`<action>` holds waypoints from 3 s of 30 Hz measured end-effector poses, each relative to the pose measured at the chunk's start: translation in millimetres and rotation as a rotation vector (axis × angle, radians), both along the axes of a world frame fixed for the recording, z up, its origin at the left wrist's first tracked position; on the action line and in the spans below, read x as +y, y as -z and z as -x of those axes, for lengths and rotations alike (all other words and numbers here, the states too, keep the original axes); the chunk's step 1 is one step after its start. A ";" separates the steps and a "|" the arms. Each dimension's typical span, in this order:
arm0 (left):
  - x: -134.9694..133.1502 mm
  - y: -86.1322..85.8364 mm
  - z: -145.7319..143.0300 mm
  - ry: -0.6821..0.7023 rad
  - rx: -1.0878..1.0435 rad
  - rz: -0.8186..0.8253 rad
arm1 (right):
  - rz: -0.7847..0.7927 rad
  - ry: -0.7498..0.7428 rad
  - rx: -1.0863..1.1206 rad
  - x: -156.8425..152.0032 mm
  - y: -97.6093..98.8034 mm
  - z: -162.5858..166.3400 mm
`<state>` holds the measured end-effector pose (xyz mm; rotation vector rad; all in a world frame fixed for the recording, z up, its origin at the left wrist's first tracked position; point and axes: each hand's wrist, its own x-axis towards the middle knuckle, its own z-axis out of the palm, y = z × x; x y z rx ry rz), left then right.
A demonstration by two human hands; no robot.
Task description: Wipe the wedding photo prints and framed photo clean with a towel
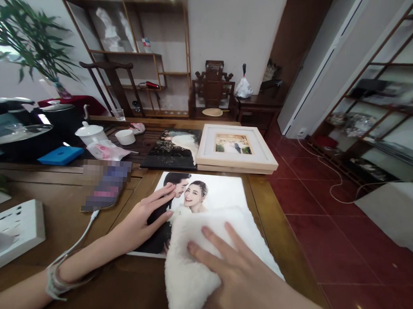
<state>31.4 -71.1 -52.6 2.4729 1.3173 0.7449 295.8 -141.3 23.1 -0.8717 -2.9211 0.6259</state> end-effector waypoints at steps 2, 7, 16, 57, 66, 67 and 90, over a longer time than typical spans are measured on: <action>-0.2 -0.6 -0.1 0.007 0.006 0.001 | -0.018 0.031 -0.012 9.6 4.5 -0.3; -2.9 -2.1 -1.3 -0.002 0.019 0.027 | -0.203 0.208 0.035 69.1 30.6 -15.9; -4.2 2.9 -2.6 -0.040 -0.019 0.048 | -0.219 0.181 -0.006 63.9 27.4 -5.5; -4.8 -2.9 -2.0 -0.016 -0.001 0.069 | -0.128 0.144 0.030 85.7 15.1 15.7; -3.6 -0.7 -1.0 -0.056 -0.051 0.057 | -0.223 0.103 -0.001 75.5 27.4 29.9; -3.1 0.1 -0.9 -0.049 -0.052 0.050 | -0.182 0.074 -0.022 62.3 25.3 29.3; -1.7 -3.7 0.7 -0.083 -0.221 0.099 | -0.265 0.180 -0.021 87.7 31.4 49.0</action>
